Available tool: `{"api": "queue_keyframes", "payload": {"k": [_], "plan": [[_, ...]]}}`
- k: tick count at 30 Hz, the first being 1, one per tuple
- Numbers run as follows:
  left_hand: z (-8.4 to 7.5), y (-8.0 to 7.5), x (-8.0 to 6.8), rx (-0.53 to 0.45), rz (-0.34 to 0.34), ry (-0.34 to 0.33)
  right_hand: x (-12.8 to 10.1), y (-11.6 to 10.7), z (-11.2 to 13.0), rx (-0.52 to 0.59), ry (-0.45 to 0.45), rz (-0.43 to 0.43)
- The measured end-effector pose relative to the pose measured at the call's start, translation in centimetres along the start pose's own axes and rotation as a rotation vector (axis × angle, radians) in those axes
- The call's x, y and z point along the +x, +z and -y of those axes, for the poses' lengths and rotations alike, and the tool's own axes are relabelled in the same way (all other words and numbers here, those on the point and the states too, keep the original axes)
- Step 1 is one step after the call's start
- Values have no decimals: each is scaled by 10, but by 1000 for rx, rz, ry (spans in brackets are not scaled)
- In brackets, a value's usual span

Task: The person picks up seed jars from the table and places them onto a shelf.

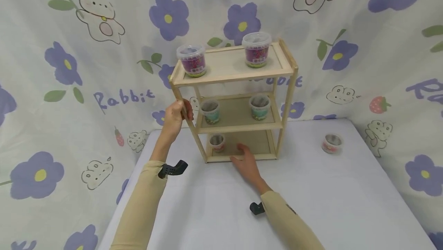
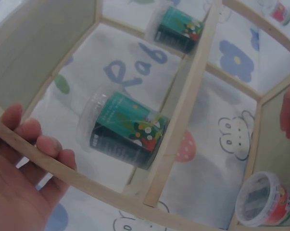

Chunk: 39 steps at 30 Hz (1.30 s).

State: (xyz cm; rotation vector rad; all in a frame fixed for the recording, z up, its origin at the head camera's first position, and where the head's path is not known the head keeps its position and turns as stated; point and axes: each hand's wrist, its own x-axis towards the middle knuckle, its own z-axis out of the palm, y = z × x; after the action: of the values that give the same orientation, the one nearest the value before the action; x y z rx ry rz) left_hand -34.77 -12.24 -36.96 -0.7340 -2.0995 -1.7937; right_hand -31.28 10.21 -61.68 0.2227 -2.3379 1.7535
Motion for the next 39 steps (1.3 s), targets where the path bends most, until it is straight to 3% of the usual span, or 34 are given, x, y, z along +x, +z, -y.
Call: {"api": "queue_keyframes", "payload": {"k": [4,8,14,21,27,39], "plan": [[-19,1,-4,0,-1,-3,-4,-10,5,10,-28,7],[-26,1,-6,7,-9,3,-7,-19,6,-34,-70,13],[-22,-1,-6,-14,-14,3,-15,-36,10,-53,-69,17],[-19,-3,-6,-5,-14,9,-29,-59,13,-59,-133,5],[-20,-2,-6,-10,-10,22,-41,-77,14,-52,-111,-32],[-22,2,-7,-27,-2,19,-72,-125,-5,-138,-79,-106]]}}
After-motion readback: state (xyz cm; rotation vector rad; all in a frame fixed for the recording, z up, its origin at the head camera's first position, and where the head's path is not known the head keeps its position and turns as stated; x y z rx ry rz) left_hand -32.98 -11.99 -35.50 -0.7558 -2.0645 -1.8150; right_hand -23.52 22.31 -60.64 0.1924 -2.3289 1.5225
